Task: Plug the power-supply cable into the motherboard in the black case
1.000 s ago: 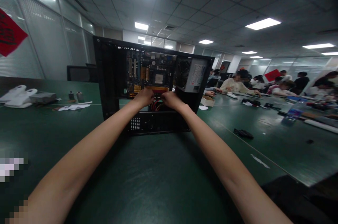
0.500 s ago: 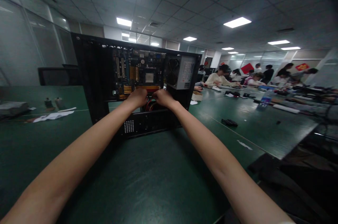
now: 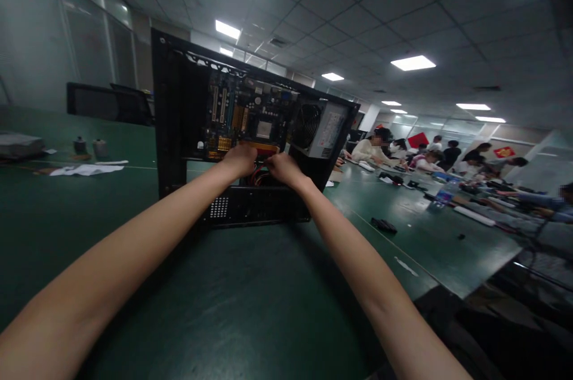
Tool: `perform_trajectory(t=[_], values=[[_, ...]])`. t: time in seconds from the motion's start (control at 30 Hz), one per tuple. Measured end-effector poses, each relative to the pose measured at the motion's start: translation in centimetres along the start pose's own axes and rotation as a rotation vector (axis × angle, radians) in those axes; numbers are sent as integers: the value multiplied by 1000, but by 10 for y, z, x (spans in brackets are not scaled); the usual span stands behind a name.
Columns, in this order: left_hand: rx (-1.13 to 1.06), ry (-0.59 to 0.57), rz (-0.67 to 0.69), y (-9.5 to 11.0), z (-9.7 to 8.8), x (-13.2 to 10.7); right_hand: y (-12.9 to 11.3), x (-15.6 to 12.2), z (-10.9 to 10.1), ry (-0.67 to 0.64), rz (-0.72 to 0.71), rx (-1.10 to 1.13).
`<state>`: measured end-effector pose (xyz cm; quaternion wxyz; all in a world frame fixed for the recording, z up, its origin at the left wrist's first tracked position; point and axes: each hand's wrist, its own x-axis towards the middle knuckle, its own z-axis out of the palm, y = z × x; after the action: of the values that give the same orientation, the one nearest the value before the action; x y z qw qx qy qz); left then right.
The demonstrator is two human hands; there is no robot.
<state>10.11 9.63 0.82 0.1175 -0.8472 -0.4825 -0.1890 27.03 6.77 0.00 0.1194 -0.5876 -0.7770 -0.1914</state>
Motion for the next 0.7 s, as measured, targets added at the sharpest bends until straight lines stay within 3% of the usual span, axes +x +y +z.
perform_trajectory(t=[0.13, 0.23, 0.33, 0.43, 0.57, 0.7], values=[[8, -21, -3, -1, -9, -9, 11, -22, -11, 40, -29, -53], [-2, 54, -3, -3, -15, -20, 28, -53, -18, 37, -72, -168], [-58, 108, 0, 1, -18, -38, 45, -87, -21, 26, -315, -302], [-84, 116, 5, 13, -15, -64, 61, -111, -20, 73, -449, -354], [-37, 125, -60, 31, -10, -90, 76, -115, -13, 229, -541, -357], [-73, 127, -215, 35, -12, -83, 79, -103, -5, 300, -560, -335]])
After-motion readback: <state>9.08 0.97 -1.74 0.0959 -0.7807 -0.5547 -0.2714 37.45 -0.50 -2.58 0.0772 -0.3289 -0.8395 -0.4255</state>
